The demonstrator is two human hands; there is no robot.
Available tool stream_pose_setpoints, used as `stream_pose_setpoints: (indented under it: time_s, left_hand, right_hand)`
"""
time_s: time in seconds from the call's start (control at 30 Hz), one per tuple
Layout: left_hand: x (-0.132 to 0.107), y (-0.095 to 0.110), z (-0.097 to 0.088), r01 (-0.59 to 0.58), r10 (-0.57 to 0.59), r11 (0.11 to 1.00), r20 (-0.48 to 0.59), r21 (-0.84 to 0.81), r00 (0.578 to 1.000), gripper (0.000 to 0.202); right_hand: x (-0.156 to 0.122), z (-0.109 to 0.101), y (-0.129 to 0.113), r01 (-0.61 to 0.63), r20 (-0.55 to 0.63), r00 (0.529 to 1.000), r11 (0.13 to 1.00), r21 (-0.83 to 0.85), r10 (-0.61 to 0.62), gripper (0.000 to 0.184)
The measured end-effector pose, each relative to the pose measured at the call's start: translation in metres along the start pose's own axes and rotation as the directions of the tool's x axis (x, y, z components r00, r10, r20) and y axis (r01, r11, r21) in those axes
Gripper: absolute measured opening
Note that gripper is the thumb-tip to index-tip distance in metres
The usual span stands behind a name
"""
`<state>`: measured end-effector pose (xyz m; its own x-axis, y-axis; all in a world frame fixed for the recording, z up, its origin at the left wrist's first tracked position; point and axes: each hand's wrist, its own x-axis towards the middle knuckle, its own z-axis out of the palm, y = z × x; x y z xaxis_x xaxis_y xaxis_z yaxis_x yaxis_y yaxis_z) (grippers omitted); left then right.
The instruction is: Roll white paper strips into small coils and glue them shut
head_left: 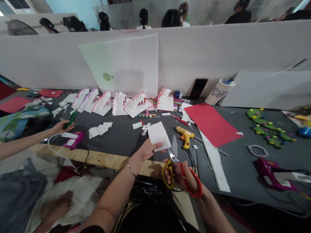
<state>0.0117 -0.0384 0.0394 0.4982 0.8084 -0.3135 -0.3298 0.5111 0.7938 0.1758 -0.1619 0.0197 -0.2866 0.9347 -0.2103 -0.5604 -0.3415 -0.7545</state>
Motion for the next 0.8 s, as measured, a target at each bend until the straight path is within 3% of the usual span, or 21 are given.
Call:
stream_pose_setpoints:
  time_s: [0.1,0.2,0.3,0.43,0.57,0.8]
  left_hand:
    - [-0.012,-0.001,-0.004,0.034,-0.035,0.999,0.016,0.034,0.999,0.051]
    - [-0.022,-0.003,-0.006,0.047,-0.049,0.998,0.05,0.036,0.998,0.05]
    - [-0.025,-0.006,-0.007,0.043,-0.046,0.999,0.093,0.031,0.995,0.05]
    - [-0.021,-0.007,-0.006,0.002,-0.011,0.998,0.153,0.059,0.988,0.047]
    - [-0.011,-0.01,-0.004,-0.012,-0.009,0.995,0.212,0.096,0.977,0.057]
    - [0.0,-0.021,0.001,-0.016,-0.012,0.996,0.303,0.089,0.953,0.054]
  right_hand:
    - [-0.011,0.008,0.002,-0.071,0.004,0.997,0.997,0.029,0.071,0.053]
    - [-0.02,0.017,0.009,-0.07,0.025,0.997,0.996,0.06,0.068,0.065]
    - [-0.023,0.024,0.016,-0.047,-0.007,0.999,0.994,0.095,0.048,0.065]
    - [-0.02,0.025,0.023,-0.022,-0.062,0.998,0.988,0.15,0.032,0.065]
    - [-0.019,0.022,0.026,0.016,-0.098,0.995,0.994,0.104,-0.006,0.067]
    - [-0.025,0.009,0.029,0.062,-0.171,0.984,0.997,0.046,-0.053,0.069]
